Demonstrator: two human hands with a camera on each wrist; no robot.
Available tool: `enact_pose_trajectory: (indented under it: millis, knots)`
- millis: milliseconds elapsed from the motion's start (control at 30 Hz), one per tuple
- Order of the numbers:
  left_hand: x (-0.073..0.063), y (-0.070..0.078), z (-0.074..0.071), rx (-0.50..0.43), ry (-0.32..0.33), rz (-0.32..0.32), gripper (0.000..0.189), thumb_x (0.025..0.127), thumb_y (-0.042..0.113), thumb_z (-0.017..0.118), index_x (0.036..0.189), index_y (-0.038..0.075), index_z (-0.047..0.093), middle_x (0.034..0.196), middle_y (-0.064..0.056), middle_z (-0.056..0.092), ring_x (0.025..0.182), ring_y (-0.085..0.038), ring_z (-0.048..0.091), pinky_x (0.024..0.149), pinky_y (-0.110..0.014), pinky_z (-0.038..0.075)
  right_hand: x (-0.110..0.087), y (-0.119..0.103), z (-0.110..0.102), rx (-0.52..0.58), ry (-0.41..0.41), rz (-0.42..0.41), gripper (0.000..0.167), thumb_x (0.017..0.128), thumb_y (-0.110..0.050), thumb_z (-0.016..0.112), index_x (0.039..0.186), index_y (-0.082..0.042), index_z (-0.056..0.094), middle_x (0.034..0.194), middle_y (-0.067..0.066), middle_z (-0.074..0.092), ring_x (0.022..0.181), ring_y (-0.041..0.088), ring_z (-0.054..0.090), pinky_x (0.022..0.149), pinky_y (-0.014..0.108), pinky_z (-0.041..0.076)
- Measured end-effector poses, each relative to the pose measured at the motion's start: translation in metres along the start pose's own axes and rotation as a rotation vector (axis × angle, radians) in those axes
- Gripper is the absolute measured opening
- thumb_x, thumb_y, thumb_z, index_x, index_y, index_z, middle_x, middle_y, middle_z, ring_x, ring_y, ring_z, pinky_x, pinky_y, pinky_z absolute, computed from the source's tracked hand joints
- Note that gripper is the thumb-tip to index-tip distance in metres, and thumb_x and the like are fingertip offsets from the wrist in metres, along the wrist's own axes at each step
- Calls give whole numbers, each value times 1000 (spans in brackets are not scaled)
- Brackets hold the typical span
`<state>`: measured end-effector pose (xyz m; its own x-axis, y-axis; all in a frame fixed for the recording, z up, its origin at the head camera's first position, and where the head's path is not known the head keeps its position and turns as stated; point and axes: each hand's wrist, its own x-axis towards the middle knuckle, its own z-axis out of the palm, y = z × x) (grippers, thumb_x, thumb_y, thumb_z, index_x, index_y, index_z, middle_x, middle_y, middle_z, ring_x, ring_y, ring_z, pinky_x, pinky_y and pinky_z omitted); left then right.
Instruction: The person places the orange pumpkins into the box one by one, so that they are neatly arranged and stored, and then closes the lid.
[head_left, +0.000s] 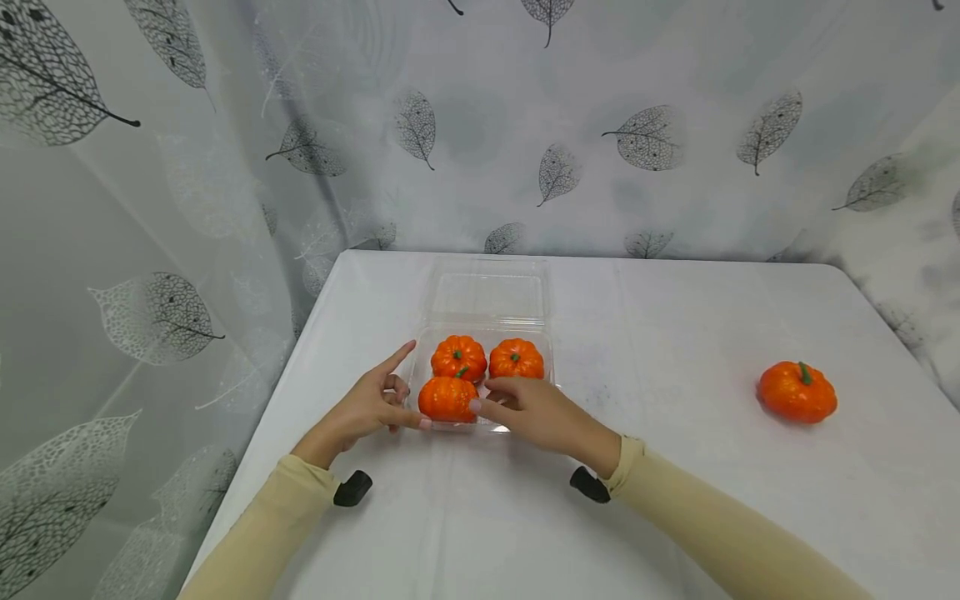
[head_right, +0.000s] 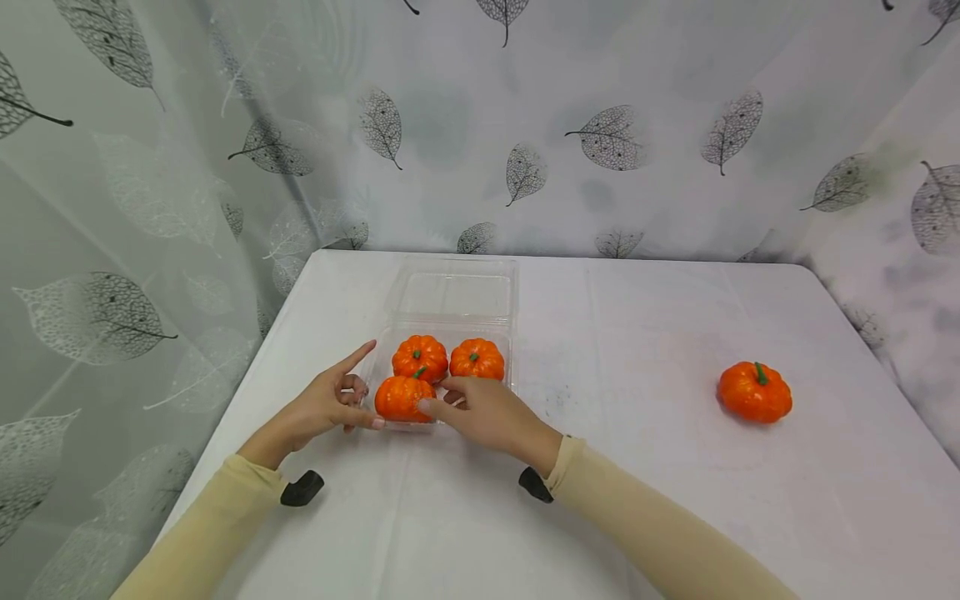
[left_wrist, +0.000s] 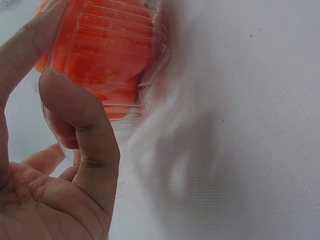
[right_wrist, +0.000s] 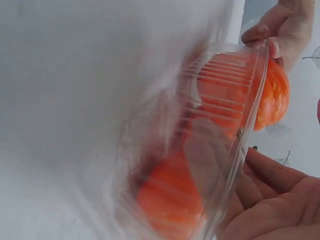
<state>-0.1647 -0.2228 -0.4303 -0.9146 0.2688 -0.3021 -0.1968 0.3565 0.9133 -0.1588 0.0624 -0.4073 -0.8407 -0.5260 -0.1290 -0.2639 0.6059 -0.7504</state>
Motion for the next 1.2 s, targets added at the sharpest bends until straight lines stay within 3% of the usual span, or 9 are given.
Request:
enact_pose_trajectory:
  millis: [233, 467, 633, 767, 1000, 1200]
  knots:
    - [1, 1, 0, 4, 4, -3, 119, 70, 9, 93, 162, 32, 22, 90, -11, 43, 63, -20, 43, 55, -33, 51, -24, 9, -11, 22, 86, -186, 60, 95, -52, 66, 141, -14, 59, 136, -4, 61, 119, 17, 61, 102, 41, 48]
    - [1, 0, -1, 11, 1, 0, 119, 70, 10, 93, 162, 32, 22, 89, -11, 43, 62, -19, 44, 55, -33, 50, -46, 24, -25, -29, 252, -361, 53, 92, -41, 75, 138, -19, 61, 132, -7, 62, 123, 15, 58, 104, 41, 46]
    - [2, 0, -1, 11, -2, -1, 118, 71, 9, 93, 163, 31, 22, 89, -10, 43, 63, -19, 45, 55, -33, 50, -63, 45, -34, -89, 411, -440, 56, 85, -25, 85, 136, -19, 62, 129, -6, 63, 121, 14, 58, 104, 31, 46]
    - [2, 0, -1, 7, -1, -6, 118, 71, 8, 92, 162, 32, 22, 89, -10, 43, 64, -20, 45, 56, -33, 50, -77, 64, -44, -102, 484, -425, 61, 79, -17, 88, 135, -19, 63, 128, -6, 63, 120, 16, 58, 105, 23, 42]
    - [0, 0, -1, 4, -1, -12, 118, 71, 9, 92, 162, 32, 22, 89, -10, 42, 64, -20, 45, 56, -33, 50, -100, 97, -61, -187, 597, -324, 67, 73, -10, 92, 134, -15, 64, 129, -3, 63, 120, 15, 57, 104, 13, 36]
    - [0, 0, -2, 3, -1, -11, 117, 71, 8, 92, 163, 31, 22, 89, -10, 42, 64, -19, 44, 56, -33, 50, -122, 121, -81, -223, 694, -255, 73, 67, -6, 95, 133, -13, 65, 129, 2, 63, 121, 7, 53, 104, 11, 33]
